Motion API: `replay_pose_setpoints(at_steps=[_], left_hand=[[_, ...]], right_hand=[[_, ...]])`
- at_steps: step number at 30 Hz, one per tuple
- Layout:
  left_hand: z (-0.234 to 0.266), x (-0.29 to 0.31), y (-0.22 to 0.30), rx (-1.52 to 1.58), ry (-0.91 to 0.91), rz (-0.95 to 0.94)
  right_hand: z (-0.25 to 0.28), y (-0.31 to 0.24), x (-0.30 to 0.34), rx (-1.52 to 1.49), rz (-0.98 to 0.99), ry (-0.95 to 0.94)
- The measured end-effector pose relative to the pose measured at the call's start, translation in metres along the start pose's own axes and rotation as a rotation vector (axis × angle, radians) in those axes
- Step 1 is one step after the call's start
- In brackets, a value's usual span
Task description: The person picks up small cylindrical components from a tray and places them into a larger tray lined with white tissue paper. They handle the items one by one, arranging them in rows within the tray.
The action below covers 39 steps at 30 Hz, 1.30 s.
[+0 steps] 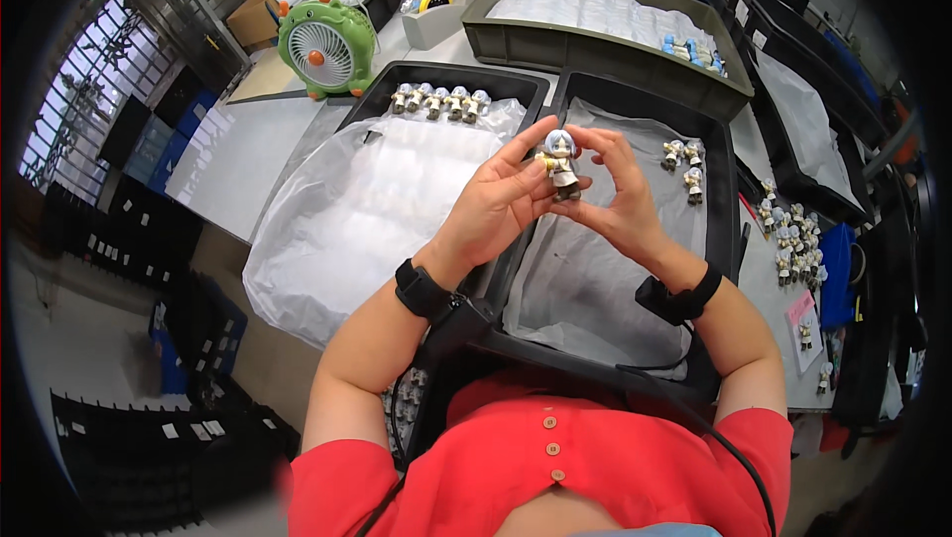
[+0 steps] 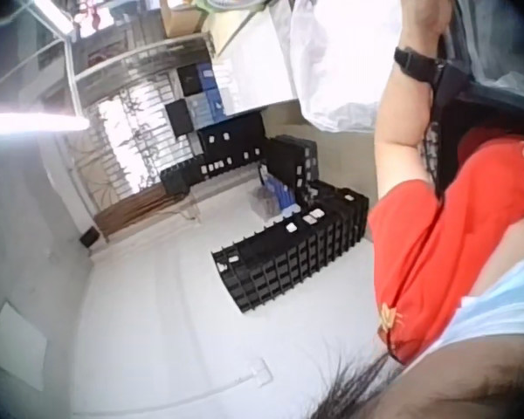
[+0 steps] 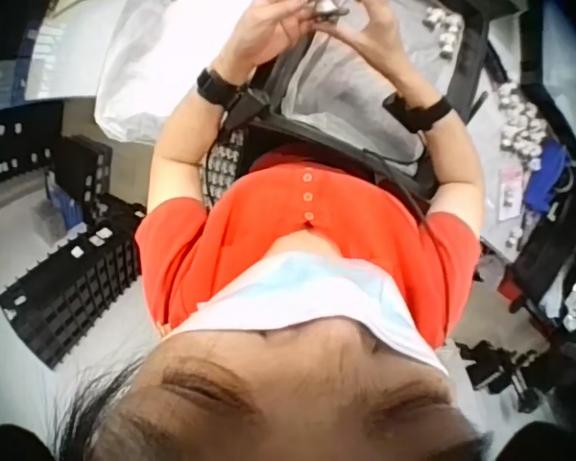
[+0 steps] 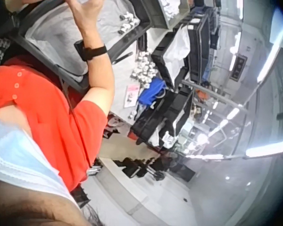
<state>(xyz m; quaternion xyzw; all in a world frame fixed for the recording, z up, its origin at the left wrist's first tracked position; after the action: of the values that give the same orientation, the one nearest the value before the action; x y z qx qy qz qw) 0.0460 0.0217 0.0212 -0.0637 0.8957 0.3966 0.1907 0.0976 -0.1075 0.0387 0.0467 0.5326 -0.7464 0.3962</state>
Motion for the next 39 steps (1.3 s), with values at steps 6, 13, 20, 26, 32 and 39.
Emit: replay_pose_setpoints(at_steps=[6, 13, 20, 26, 32, 39], left_hand=[[0.004, 0.002, 0.0, 0.05, 0.04, -0.002], [0.006, 0.006, -0.007, -0.069, 0.133, 0.04], [0.001, 0.01, -0.016, -0.224, 0.035, 0.03], [-0.007, 0.007, -0.009, -0.256, -0.039, -0.028], [-0.006, 0.007, -0.011, -0.055, -0.013, 0.064], [-0.004, 0.009, -0.008, -0.419, -0.056, -0.049]], right_hand=[[0.0, -0.005, 0.001, 0.04, 0.052, 0.019], [-0.005, -0.008, 0.008, 0.123, 0.25, 0.057], [-0.011, -0.014, 0.018, 0.106, 0.328, 0.106], [-0.006, -0.012, 0.013, 0.168, 0.294, 0.16], [-0.007, -0.008, 0.011, 0.068, 0.153, 0.054], [-0.004, -0.014, 0.01, 0.126, 0.238, 0.079]])
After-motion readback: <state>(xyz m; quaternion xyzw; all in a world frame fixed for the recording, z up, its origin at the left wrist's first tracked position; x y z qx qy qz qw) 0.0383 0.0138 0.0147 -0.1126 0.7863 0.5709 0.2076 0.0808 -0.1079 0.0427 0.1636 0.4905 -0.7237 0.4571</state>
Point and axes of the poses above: each hand's wrist, its own x-axis away from the middle knuckle, its own z-axis out of the back of the hand, y = z × x, the point moved 5 cm from there along -x, towards the middle knuckle, and after that the axes turned 14 degrees about -z, right-handed, at the moved point
